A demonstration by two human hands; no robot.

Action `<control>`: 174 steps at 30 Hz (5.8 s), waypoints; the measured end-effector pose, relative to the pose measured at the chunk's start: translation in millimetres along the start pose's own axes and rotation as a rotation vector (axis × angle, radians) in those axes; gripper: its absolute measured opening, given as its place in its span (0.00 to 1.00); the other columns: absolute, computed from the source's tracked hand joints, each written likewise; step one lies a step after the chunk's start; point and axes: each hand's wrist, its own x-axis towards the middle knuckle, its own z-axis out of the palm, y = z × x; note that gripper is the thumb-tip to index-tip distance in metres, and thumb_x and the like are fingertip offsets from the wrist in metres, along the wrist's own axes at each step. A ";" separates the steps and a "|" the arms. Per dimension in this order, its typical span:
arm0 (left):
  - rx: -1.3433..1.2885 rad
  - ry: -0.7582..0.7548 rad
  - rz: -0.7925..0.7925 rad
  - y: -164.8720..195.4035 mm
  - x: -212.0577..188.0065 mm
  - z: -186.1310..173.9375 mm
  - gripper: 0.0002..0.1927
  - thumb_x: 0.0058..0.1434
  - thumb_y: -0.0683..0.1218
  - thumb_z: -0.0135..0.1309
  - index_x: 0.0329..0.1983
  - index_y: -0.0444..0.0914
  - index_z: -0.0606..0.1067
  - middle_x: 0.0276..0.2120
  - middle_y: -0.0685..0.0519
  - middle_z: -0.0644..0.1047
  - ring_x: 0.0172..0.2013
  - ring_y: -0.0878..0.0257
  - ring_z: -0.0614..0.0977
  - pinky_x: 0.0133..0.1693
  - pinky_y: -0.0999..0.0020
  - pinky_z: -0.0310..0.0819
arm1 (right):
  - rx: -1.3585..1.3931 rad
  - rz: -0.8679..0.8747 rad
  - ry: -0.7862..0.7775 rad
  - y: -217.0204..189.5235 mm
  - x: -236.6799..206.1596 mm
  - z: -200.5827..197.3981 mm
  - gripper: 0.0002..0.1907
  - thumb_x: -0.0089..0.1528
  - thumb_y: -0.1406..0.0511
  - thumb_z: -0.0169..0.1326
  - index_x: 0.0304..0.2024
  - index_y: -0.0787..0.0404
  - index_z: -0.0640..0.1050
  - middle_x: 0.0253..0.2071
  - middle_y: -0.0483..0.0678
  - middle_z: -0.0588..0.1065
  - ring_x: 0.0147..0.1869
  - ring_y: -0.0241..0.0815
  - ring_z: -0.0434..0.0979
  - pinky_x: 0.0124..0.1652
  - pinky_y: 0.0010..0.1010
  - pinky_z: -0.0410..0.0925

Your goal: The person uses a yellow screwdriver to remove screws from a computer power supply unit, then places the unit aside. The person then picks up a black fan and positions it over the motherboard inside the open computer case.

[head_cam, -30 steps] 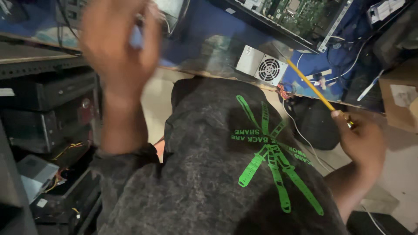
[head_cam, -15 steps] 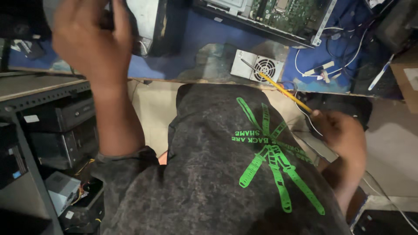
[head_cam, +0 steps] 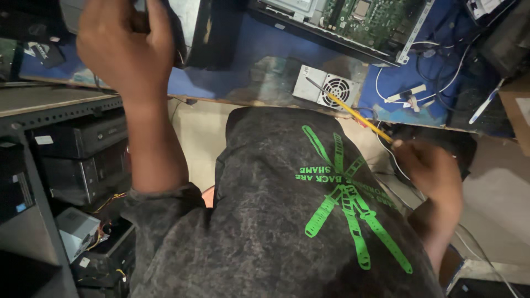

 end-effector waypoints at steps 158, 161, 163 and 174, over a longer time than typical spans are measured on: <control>-2.060 -0.932 -1.771 226.4 -230.9 205.7 0.12 0.66 0.31 0.50 0.52 0.30 0.70 0.49 0.43 0.79 0.48 0.59 0.83 0.52 0.72 0.80 | 0.353 -0.761 -0.026 22.6 -75.5 -3.0 0.12 0.58 0.71 0.64 0.45 0.60 0.81 0.51 0.49 0.79 0.46 0.38 0.83 0.38 0.25 0.76; -2.050 -0.936 -1.795 226.2 -231.2 207.8 0.09 0.68 0.32 0.49 0.51 0.27 0.70 0.48 0.42 0.78 0.49 0.58 0.84 0.53 0.71 0.81 | 0.303 -0.816 0.053 17.6 -70.2 -3.8 0.12 0.60 0.71 0.63 0.46 0.60 0.80 0.51 0.49 0.79 0.52 0.43 0.82 0.44 0.28 0.77; -2.053 -0.968 -1.807 225.6 -230.0 206.7 0.08 0.70 0.34 0.49 0.51 0.26 0.70 0.47 0.42 0.78 0.48 0.57 0.84 0.53 0.70 0.82 | 0.316 -0.837 0.047 11.7 -62.3 -1.7 0.12 0.60 0.70 0.64 0.47 0.60 0.80 0.51 0.48 0.80 0.50 0.41 0.83 0.44 0.28 0.76; -1.437 -0.959 -0.751 205.1 -194.7 155.1 0.16 0.64 0.36 0.52 0.55 0.36 0.69 0.46 0.47 0.76 0.47 0.56 0.81 0.49 0.63 0.80 | -0.017 -0.976 0.478 -37.8 -21.9 -16.6 0.19 0.61 0.60 0.72 0.48 0.62 0.81 0.40 0.49 0.79 0.42 0.46 0.82 0.42 0.34 0.73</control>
